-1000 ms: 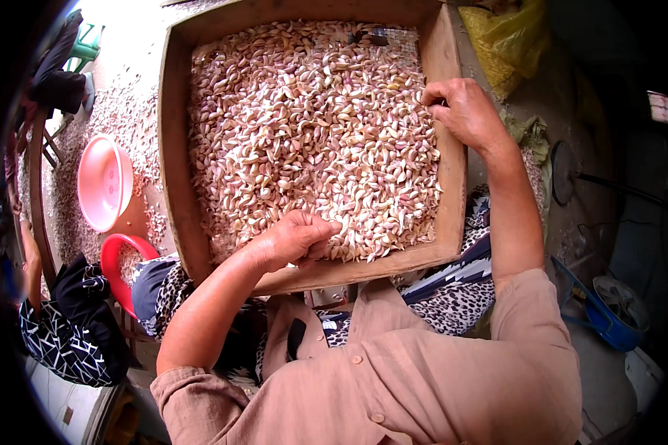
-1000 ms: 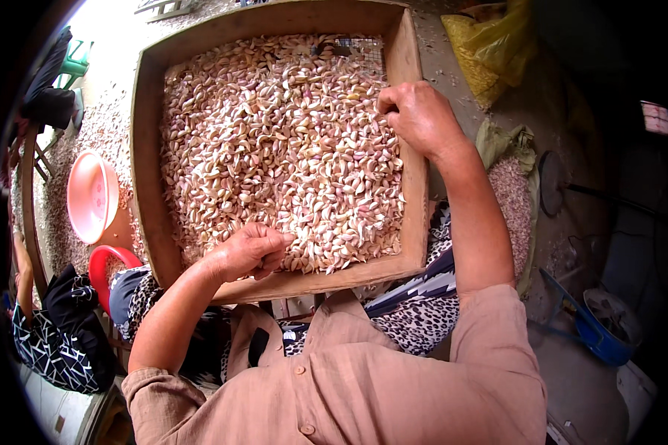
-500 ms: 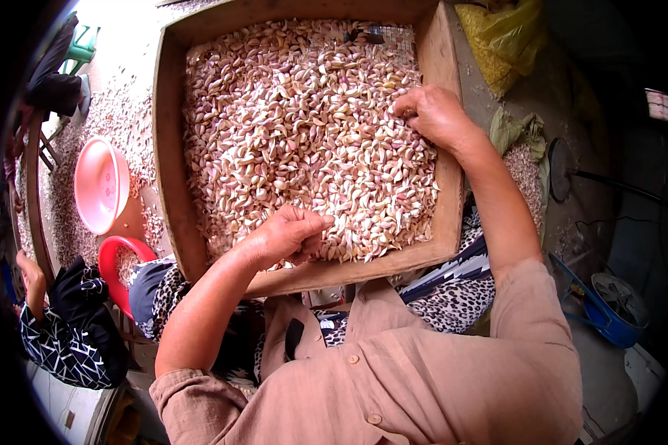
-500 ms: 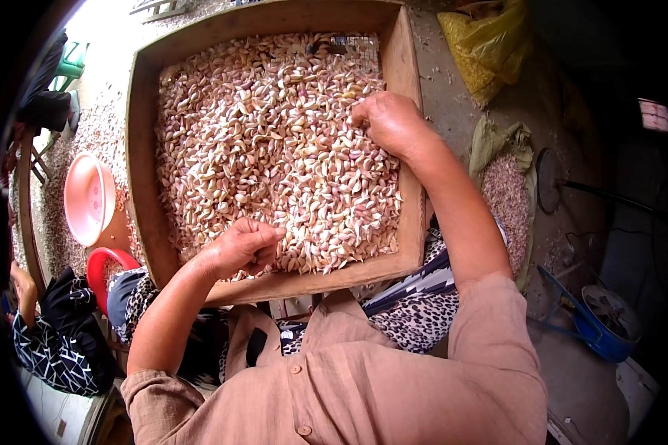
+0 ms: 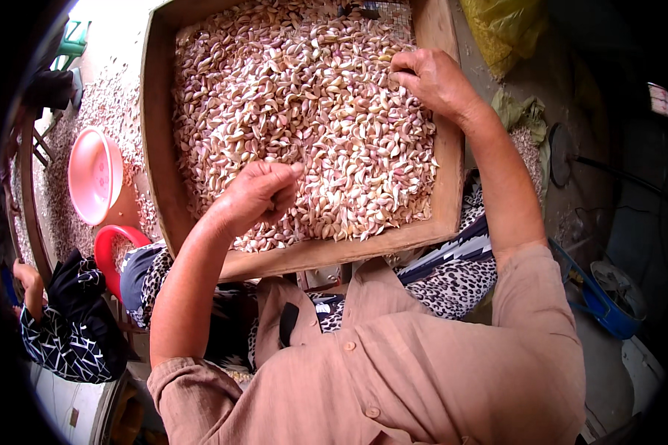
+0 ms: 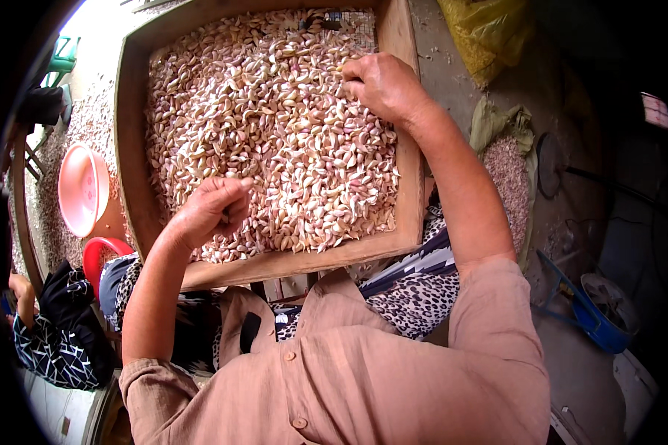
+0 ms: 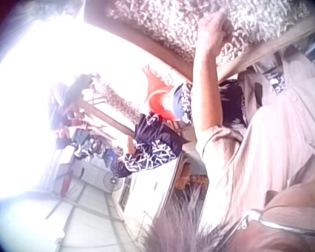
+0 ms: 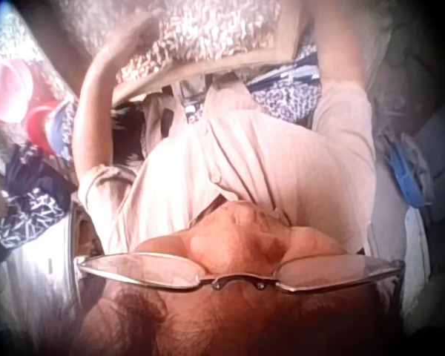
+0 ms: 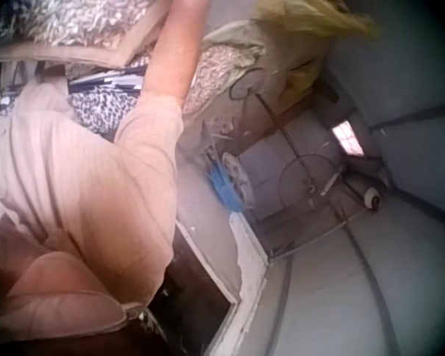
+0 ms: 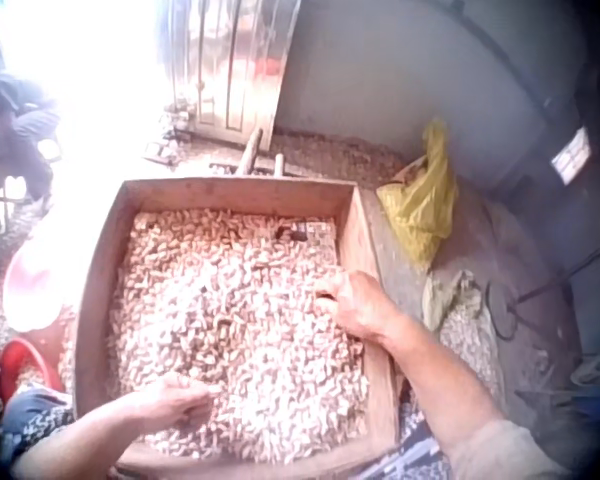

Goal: The person sorts through a tray of garlic cloves by hand, picking out specific cloves and placing them into bowls or other sections of the tray.

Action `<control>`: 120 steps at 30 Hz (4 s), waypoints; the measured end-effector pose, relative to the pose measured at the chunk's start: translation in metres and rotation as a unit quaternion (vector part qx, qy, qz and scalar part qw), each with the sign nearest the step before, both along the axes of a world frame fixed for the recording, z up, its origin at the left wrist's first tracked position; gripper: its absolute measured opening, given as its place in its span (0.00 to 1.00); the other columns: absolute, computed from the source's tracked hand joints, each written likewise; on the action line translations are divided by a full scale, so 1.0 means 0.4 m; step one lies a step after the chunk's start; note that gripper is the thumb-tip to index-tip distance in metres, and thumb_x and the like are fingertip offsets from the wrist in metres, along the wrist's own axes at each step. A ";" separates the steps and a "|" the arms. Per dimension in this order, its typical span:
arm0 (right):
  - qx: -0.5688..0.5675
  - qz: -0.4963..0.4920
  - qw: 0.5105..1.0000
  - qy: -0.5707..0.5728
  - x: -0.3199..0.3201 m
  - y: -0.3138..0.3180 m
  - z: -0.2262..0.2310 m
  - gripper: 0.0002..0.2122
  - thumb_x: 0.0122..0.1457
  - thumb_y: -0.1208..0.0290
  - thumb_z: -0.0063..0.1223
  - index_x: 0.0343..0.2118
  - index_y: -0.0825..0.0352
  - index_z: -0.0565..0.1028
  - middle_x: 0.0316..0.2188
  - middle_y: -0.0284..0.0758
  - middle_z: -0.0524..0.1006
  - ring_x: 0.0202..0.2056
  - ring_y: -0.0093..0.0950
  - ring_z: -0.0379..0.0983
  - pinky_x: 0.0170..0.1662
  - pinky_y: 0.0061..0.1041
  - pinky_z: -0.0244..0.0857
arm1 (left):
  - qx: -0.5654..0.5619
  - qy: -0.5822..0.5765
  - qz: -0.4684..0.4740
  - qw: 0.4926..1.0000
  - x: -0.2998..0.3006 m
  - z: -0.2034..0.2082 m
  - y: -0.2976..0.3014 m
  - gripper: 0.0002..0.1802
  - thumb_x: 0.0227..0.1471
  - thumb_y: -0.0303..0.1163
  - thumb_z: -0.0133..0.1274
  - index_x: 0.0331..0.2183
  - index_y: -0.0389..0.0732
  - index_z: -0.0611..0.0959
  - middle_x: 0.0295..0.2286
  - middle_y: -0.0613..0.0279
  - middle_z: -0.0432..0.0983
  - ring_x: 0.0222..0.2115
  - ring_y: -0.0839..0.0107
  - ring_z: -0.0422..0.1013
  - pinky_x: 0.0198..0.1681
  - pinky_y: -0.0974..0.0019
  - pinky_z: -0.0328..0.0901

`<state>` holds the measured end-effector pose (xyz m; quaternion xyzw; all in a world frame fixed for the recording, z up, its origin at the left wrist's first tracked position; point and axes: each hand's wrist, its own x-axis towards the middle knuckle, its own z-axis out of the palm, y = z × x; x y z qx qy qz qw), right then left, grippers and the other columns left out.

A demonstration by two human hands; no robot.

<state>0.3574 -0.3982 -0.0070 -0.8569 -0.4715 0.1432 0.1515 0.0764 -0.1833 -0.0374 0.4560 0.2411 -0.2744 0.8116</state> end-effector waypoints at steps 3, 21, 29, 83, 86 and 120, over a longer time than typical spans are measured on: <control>-0.005 0.014 1.000 -0.011 -0.003 0.005 0.007 0.10 0.58 0.68 0.58 0.37 0.70 0.79 0.31 0.45 0.81 0.35 0.43 0.79 0.41 0.37 0.71 | -0.010 0.004 0.042 0.999 -0.003 0.001 0.026 0.28 0.68 0.45 0.49 0.17 0.49 0.64 0.14 0.73 0.57 0.13 0.81 0.52 0.13 0.73 0.48; -0.181 0.018 0.976 0.122 -0.106 -0.056 0.063 0.08 0.49 0.78 0.59 0.34 0.69 0.83 0.32 0.43 0.83 0.34 0.35 0.81 0.41 0.33 0.73 | 0.039 -0.064 0.236 0.969 -0.031 0.061 0.155 0.25 0.69 0.45 0.47 0.20 0.47 0.65 0.17 0.71 0.59 0.16 0.81 0.54 0.16 0.76 0.49; -0.025 -0.042 0.998 0.050 -0.089 -0.098 0.023 0.13 0.50 0.80 0.52 0.38 0.70 0.82 0.35 0.46 0.83 0.39 0.40 0.82 0.48 0.35 0.73 | 0.060 -0.048 0.220 0.972 -0.017 0.044 0.143 0.25 0.69 0.44 0.47 0.20 0.47 0.66 0.17 0.70 0.59 0.16 0.80 0.53 0.17 0.75 0.50; 0.127 -0.010 0.900 0.416 -0.337 0.081 0.002 0.04 0.57 0.78 0.60 0.33 0.72 0.82 0.29 0.29 0.78 0.30 0.15 0.72 0.33 0.19 0.66 | -0.161 -0.065 0.116 0.978 -0.040 -0.028 -0.091 0.10 0.69 0.38 0.50 0.40 0.42 0.79 0.21 0.73 0.65 0.18 0.83 0.59 0.18 0.77 0.52; 0.119 0.005 0.925 0.361 -0.328 0.098 0.013 0.03 0.58 0.78 0.60 0.32 0.71 0.80 0.27 0.31 0.77 0.29 0.19 0.72 0.33 0.22 0.65 | -0.132 -0.063 0.084 0.986 -0.039 -0.023 -0.079 0.11 0.69 0.37 0.49 0.37 0.41 0.79 0.18 0.73 0.64 0.16 0.82 0.59 0.17 0.75 0.52; 0.168 -0.013 0.979 0.111 -0.371 0.255 -0.093 0.08 0.57 0.72 0.60 0.38 0.68 0.81 0.32 0.43 0.81 0.33 0.38 0.80 0.39 0.35 0.73 | -0.038 0.084 0.312 0.946 -0.037 -0.040 -0.104 0.32 0.68 0.55 0.46 0.17 0.45 0.69 0.13 0.67 0.64 0.10 0.73 0.60 0.14 0.68 0.56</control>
